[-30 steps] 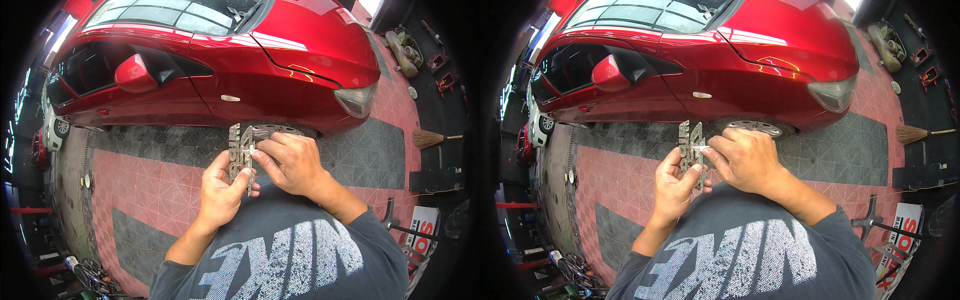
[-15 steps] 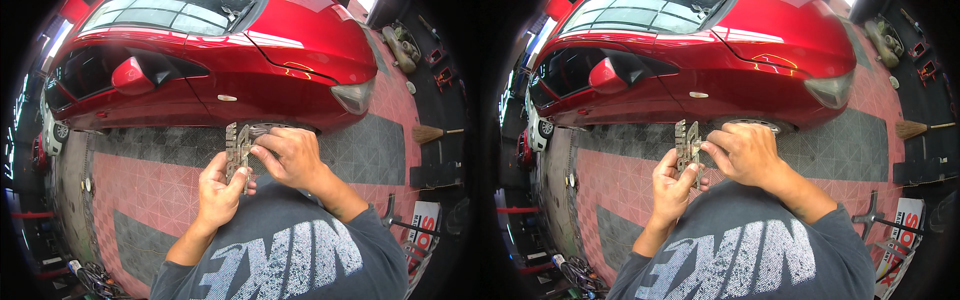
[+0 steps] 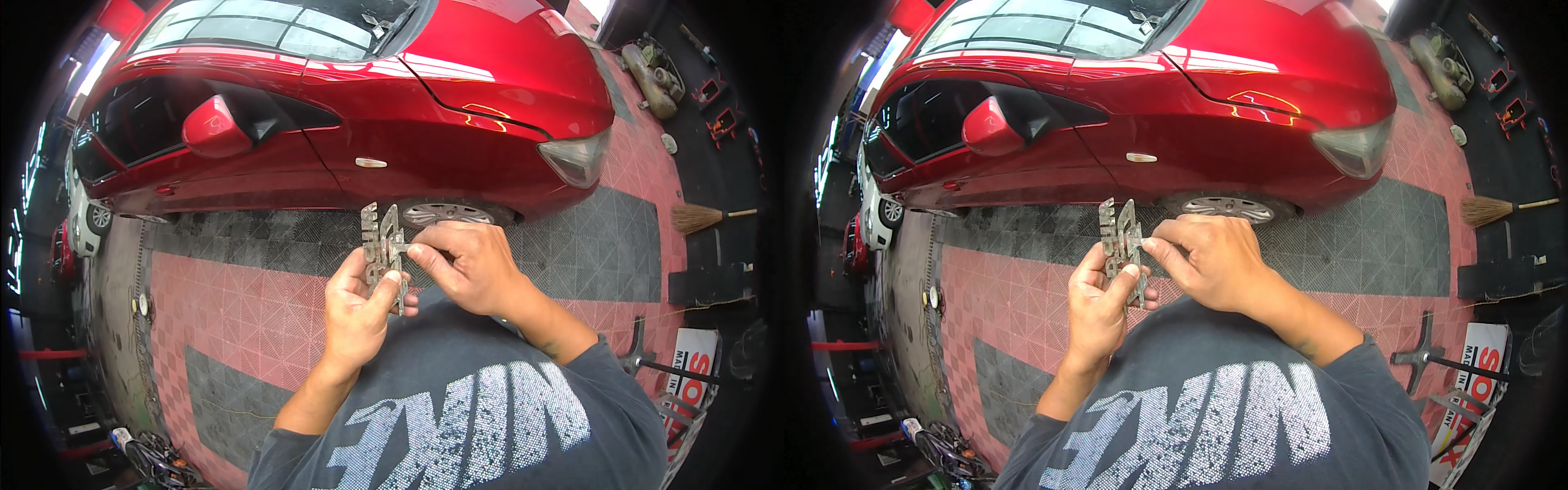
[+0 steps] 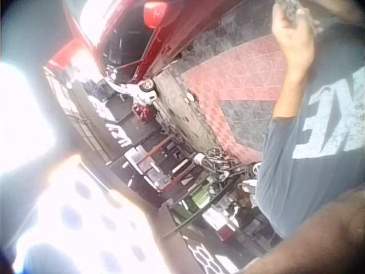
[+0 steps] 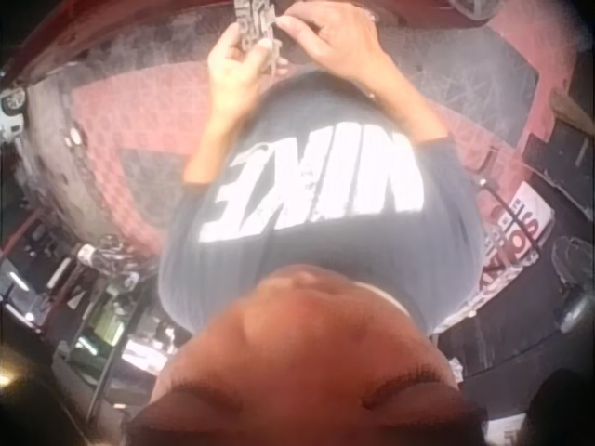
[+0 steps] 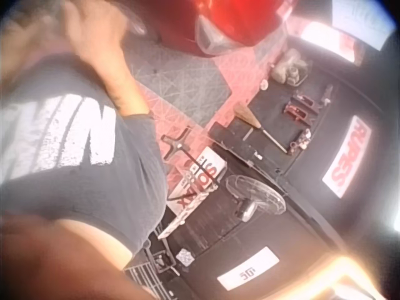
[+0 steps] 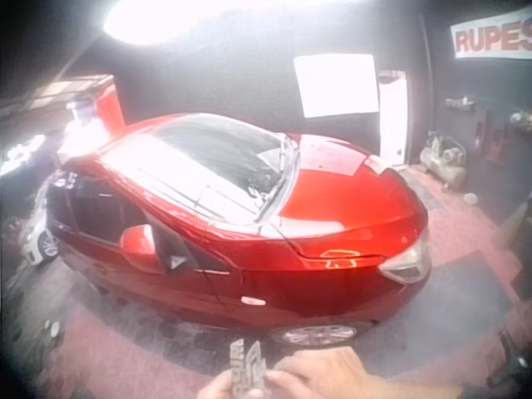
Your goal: The person walks toward a red car in a garage and then stands while manipulating a small metal component with both hands, repeatedly opening and closing its parts. The person continues to handle the component without attaching it to the vehicle.
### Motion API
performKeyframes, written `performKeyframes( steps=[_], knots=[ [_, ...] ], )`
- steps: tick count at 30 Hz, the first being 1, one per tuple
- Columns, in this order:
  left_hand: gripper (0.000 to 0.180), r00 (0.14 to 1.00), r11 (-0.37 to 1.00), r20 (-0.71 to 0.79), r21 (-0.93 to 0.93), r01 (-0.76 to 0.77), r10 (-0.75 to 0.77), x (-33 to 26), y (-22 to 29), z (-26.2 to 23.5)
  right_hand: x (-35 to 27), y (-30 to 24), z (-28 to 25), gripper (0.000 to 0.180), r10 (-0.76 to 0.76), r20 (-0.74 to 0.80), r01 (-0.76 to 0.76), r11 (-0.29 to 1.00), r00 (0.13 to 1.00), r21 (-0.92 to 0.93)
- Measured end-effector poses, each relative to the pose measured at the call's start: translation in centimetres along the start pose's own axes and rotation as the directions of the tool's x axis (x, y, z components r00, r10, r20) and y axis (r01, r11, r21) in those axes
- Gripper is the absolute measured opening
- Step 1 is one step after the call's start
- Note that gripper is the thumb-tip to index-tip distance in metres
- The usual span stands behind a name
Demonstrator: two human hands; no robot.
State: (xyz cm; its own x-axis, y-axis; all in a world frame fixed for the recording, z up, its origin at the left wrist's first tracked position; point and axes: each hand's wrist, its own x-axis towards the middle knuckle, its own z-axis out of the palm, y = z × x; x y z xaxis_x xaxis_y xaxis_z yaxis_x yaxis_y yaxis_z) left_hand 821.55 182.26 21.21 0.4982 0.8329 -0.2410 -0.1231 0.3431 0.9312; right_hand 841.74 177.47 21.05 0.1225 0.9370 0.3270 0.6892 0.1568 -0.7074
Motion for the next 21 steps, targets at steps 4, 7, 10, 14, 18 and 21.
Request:
performKeyframes(
  steps=[4,7,10,14,18,21],
  knots=[
    [0.024,1.000,1.000,0.016,0.009,-0.018,0.018,0.0,0.1,-0.1,0.2,-0.2,0.2,0.023,-0.071,-0.033,0.066,0.989,0.997,-0.136],
    [0.024,1.000,0.999,0.015,0.019,-0.026,0.025,0.1,0.1,-0.1,0.3,-0.2,0.4,0.023,-0.091,-0.074,0.082,0.989,0.993,-0.124],
    [0.024,0.999,0.999,0.024,0.017,-0.029,0.028,0.3,0.1,-0.2,0.4,0.2,1.0,0.022,-0.098,-0.105,0.088,0.991,0.990,-0.098],
    [0.024,0.999,0.998,0.010,0.043,-0.044,0.043,0.6,0.0,-0.1,0.6,0.2,1.2,0.021,-0.080,-0.113,0.067,0.992,0.990,-0.110],
    [0.023,0.999,0.997,-0.012,0.064,-0.043,0.044,0.9,0.0,-0.2,0.8,0.7,1.9,0.019,-0.110,-0.173,0.087,0.987,0.979,-0.137],
    [0.023,1.000,0.999,0.003,0.045,-0.013,0.013,1.0,0.2,-0.4,1.2,1.4,1.6,0.018,-0.183,-0.167,0.151,0.971,0.969,-0.187]
  ],
)
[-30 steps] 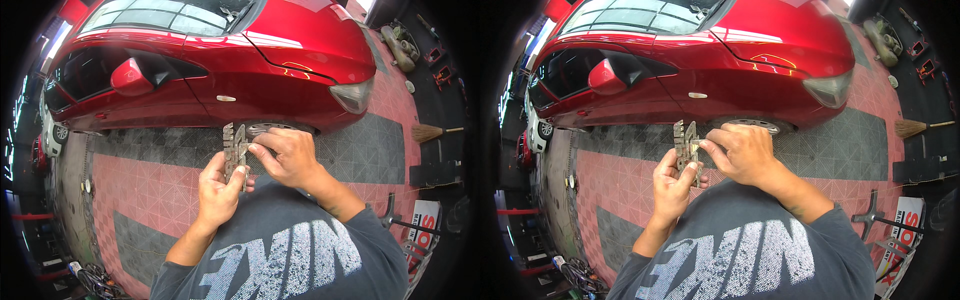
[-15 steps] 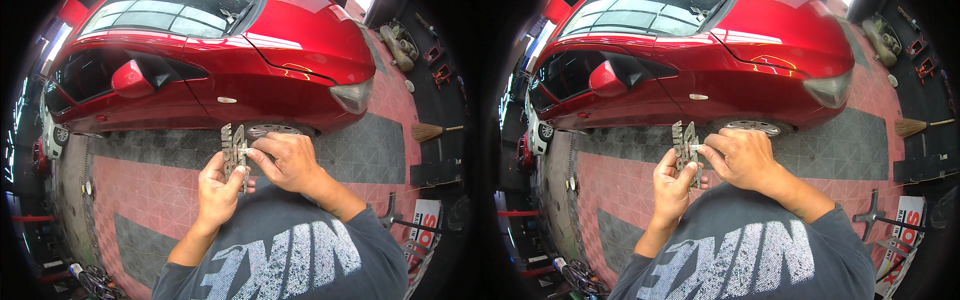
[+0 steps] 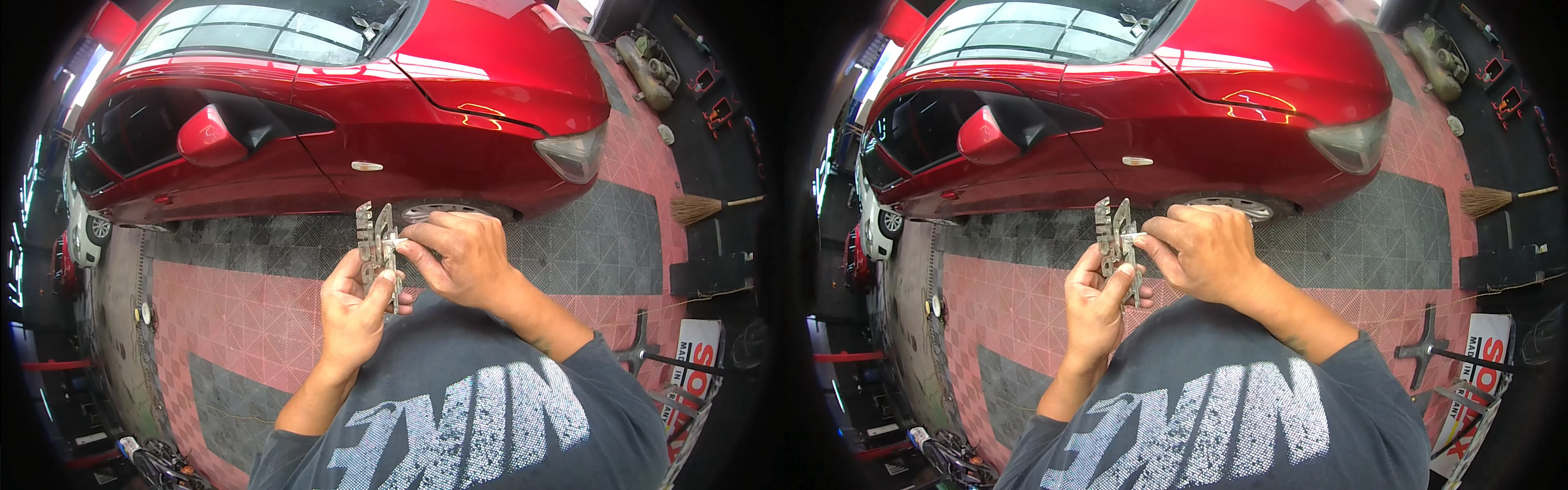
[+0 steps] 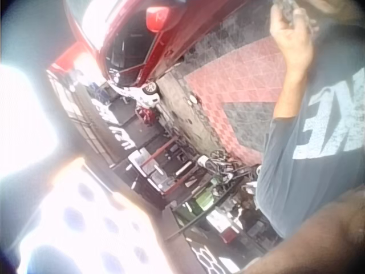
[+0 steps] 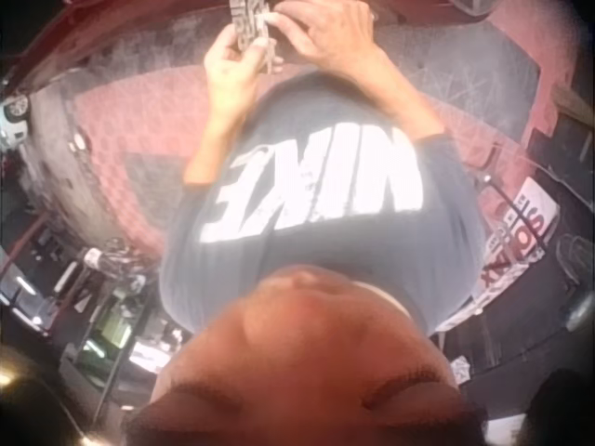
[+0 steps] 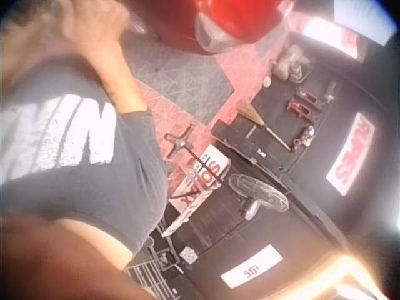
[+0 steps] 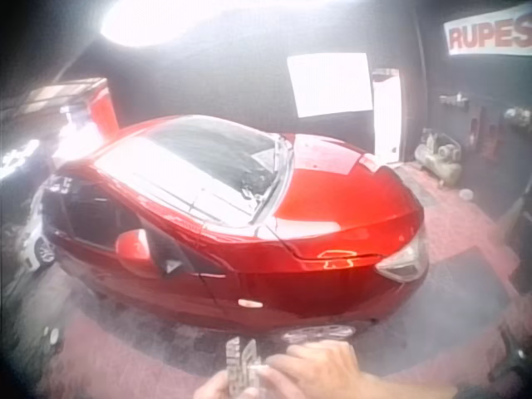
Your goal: The person walks toward a red car in a garage and then stands while manipulating a small metal component with both hands, repeatedly opening and closing its parts. The person continues to handle the component without attaching it to the vehicle.
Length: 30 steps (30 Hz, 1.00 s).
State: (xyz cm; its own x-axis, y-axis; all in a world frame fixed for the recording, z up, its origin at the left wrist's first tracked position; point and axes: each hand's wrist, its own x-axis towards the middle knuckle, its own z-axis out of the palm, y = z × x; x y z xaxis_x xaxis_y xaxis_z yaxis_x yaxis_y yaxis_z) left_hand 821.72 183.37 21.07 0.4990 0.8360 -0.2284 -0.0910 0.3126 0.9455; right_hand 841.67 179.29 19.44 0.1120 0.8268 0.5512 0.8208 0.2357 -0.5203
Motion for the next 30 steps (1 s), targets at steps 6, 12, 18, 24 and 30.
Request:
performKeyframes(
  steps=[6,12,18,24,30],
  knots=[
    [0.025,0.999,0.999,0.024,-0.035,0.033,-0.032,0.0,0.4,0.1,0.1,0.2,-0.3,0.016,0.037,0.057,-0.043,0.995,0.998,0.091],
    [0.024,0.999,0.998,0.029,-0.059,0.030,-0.029,0.2,0.3,0.0,0.2,0.3,-0.6,0.017,0.116,0.119,-0.135,0.977,0.986,0.167],
    [0.024,1.000,1.000,0.028,-0.012,0.002,-0.002,0.5,0.0,0.0,0.6,0.1,-0.7,0.018,0.050,0.084,-0.056,0.996,0.995,0.070],
    [0.026,0.999,1.000,0.032,0.013,-0.006,0.006,0.8,-0.3,-0.4,0.7,0.7,-0.3,0.019,0.046,0.091,-0.051,0.997,0.995,0.054],
    [0.026,0.998,0.999,0.045,0.021,0.045,-0.046,0.7,0.0,-0.8,1.0,1.1,0.0,0.018,-0.013,0.076,0.014,1.000,0.997,-0.016]
  ],
)
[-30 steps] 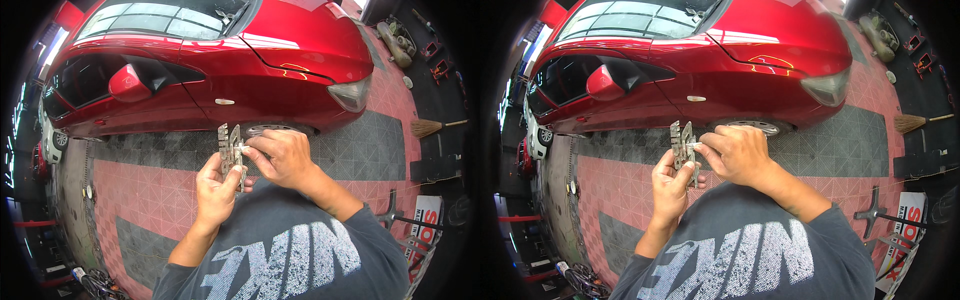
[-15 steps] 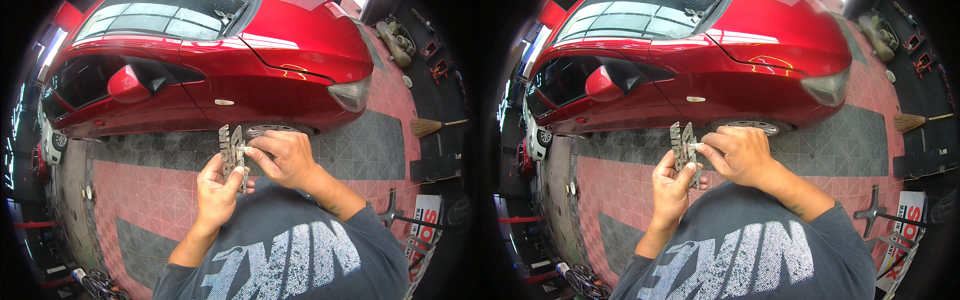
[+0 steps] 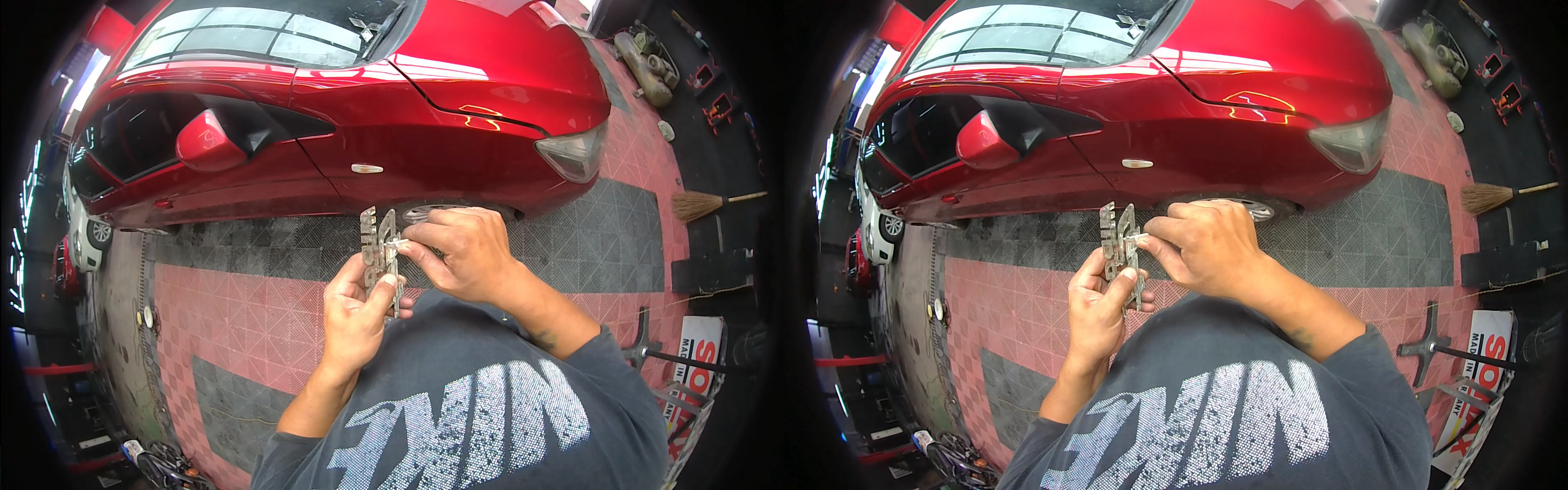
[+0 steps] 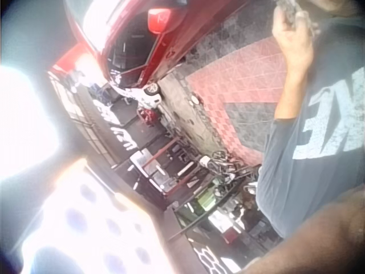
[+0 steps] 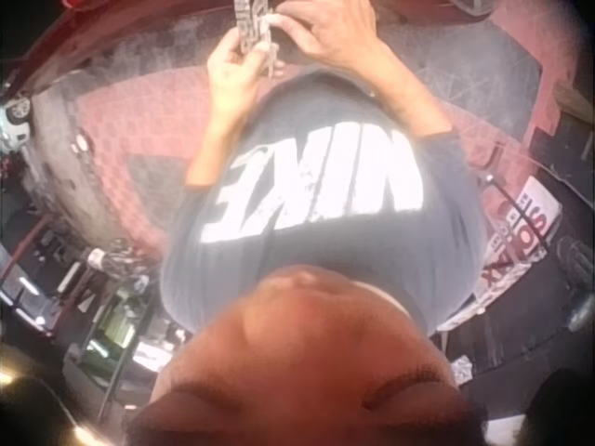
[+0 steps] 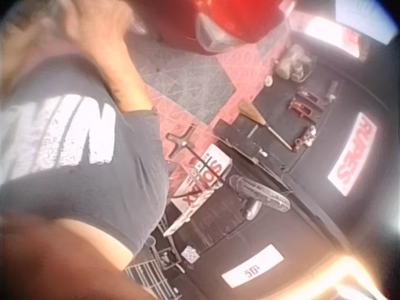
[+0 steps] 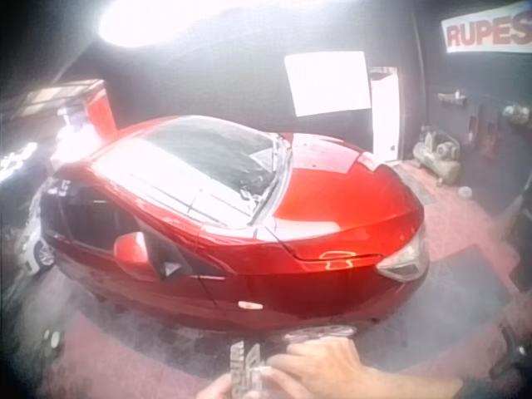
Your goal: The person walks toward a red car in a garage and then stands while manipulating a small metal component with both hands, repeatedly opening and closing its parts. The person continues to handle the component without attaching it to the vehicle.
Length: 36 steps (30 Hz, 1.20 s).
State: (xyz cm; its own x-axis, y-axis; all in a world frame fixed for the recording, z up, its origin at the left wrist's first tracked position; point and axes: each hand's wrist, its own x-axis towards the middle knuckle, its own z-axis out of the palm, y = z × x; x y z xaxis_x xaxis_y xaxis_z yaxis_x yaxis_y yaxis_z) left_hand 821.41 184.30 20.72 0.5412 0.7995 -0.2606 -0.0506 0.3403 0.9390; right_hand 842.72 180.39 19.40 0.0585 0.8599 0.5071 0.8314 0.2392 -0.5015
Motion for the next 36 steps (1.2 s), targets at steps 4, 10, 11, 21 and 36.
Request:
performKeyframes(
  steps=[4,10,11,21,36],
  knots=[
    [0.026,1.000,1.000,-0.014,-0.002,0.002,-0.003,0.0,0.0,-0.1,0.3,-0.3,-0.2,0.019,0.023,0.012,-0.024,1.000,1.000,0.018],
    [0.027,0.998,0.997,-0.020,0.043,-0.061,0.062,-0.4,0.0,0.0,0.5,-0.4,-0.6,0.017,0.080,0.095,-0.093,0.985,0.992,0.146],
    [0.026,0.998,0.997,-0.017,0.038,-0.062,0.063,-0.5,0.1,0.0,0.5,-0.4,-0.5,0.018,0.076,0.096,-0.090,0.985,0.992,0.149],
    [0.025,0.999,0.999,-0.020,0.041,-0.032,0.033,-0.4,-0.4,-0.3,0.6,0.4,0.0,0.023,0.128,-0.056,-0.127,0.992,0.990,0.014],
    [0.035,0.988,0.983,-0.056,-0.110,-0.149,0.143,0.0,-2.6,0.3,-2.6,-0.7,1.6,0.029,0.302,0.462,-0.551,0.433,0.834,0.713]
  ],
)
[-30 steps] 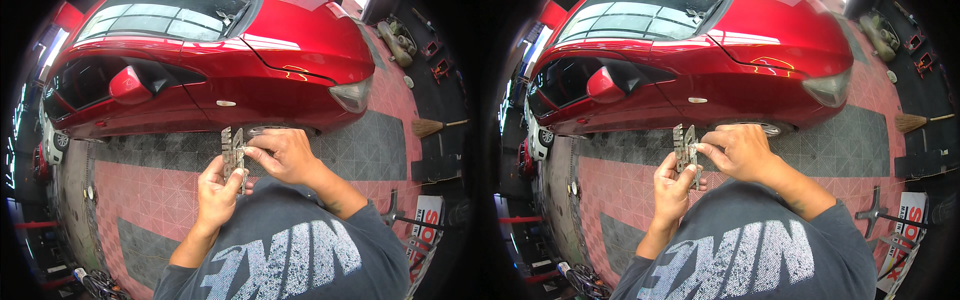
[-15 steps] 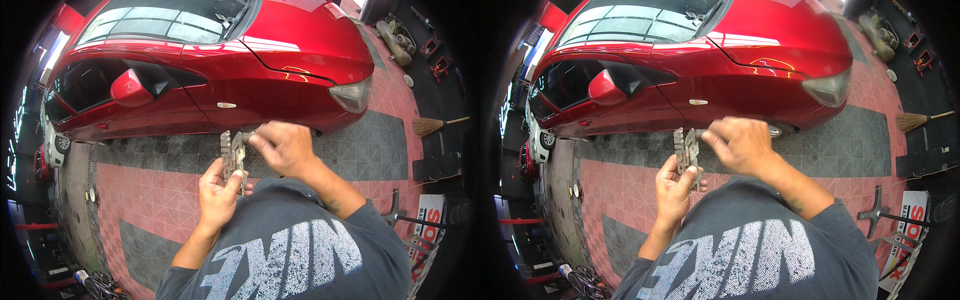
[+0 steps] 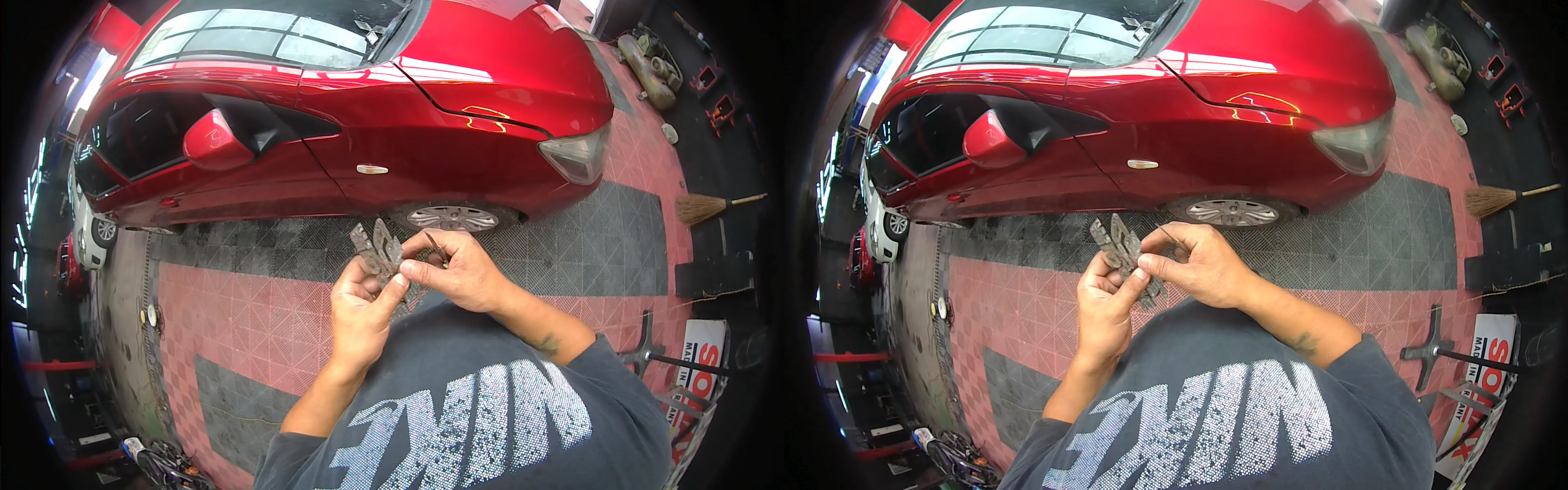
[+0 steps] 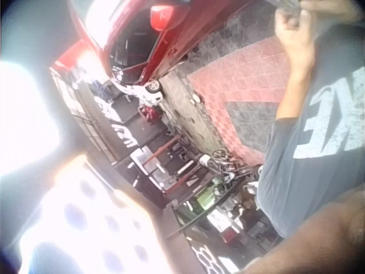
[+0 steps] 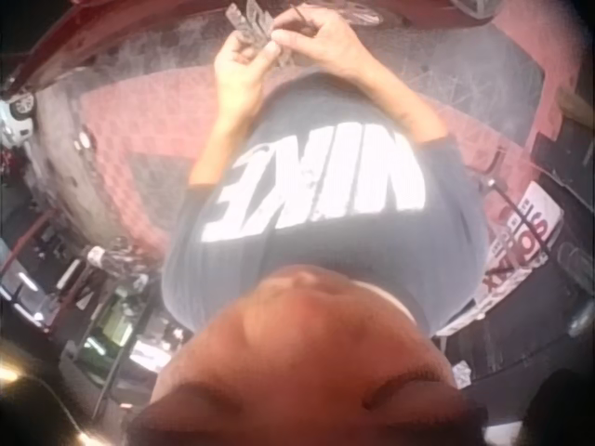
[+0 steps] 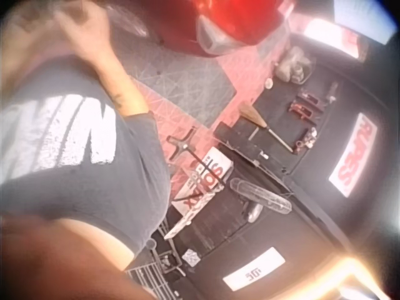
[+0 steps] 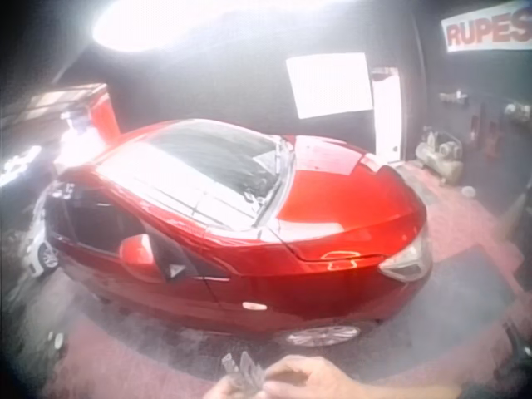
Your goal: The person walks toward a red car in a garage and then stands while manipulating a small metal component with both hands, repeatedly opening and closing its parts. The person continues to handle the component without attaching it to the vehicle.
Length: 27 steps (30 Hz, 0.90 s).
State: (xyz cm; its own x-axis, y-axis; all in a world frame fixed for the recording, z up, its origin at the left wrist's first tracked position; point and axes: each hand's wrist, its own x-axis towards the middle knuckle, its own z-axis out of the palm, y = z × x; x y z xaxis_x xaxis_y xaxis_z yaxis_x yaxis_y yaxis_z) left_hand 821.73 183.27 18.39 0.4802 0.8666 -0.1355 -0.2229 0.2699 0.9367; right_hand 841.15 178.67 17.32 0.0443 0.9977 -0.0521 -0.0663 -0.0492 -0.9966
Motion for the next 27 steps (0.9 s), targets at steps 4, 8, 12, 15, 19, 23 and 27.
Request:
performKeyframes(
  steps=[4,8,12,15,19,23,27],
  knots=[
    [0.042,0.987,0.966,0.055,0.219,0.134,-0.149,-0.1,-0.6,-0.7,0.3,0.3,-0.4,0.024,-0.026,-0.038,0.025,0.999,0.999,-0.024],
    [0.048,0.898,0.672,0.056,0.643,-0.367,0.436,0.5,0.2,-1.5,-0.2,-0.4,-2.1,0.023,0.010,-0.058,-0.016,0.994,0.998,-0.110],
    [0.055,0.806,0.297,0.377,0.790,-0.537,0.456,2.1,4.2,-0.9,-0.8,-1.1,-2.6,0.024,0.039,0.006,-0.037,0.981,0.999,-0.192],
    [0.046,0.889,0.341,0.371,0.826,-0.449,0.269,2.8,4.8,-0.6,-0.9,-1.0,-2.3,0.024,-0.015,0.001,0.014,0.969,1.000,-0.246],
    [0.032,0.942,0.485,0.302,0.808,-0.334,0.145,3.1,4.5,-0.8,-1.0,-1.2,-2.2,0.024,-0.015,0.002,0.015,0.963,1.000,-0.270],
    [0.022,0.936,0.487,0.323,0.801,-0.349,0.139,3.0,4.2,-0.5,-1.3,-1.3,-2.9,0.028,0.015,0.010,-0.012,0.970,1.000,-0.244],
    [0.014,0.872,0.407,0.320,0.788,-0.462,0.370,3.2,3.4,-0.5,-1.5,-0.8,-3.8,0.040,-0.016,-0.033,0.025,0.955,0.999,0.295]
  ],
)
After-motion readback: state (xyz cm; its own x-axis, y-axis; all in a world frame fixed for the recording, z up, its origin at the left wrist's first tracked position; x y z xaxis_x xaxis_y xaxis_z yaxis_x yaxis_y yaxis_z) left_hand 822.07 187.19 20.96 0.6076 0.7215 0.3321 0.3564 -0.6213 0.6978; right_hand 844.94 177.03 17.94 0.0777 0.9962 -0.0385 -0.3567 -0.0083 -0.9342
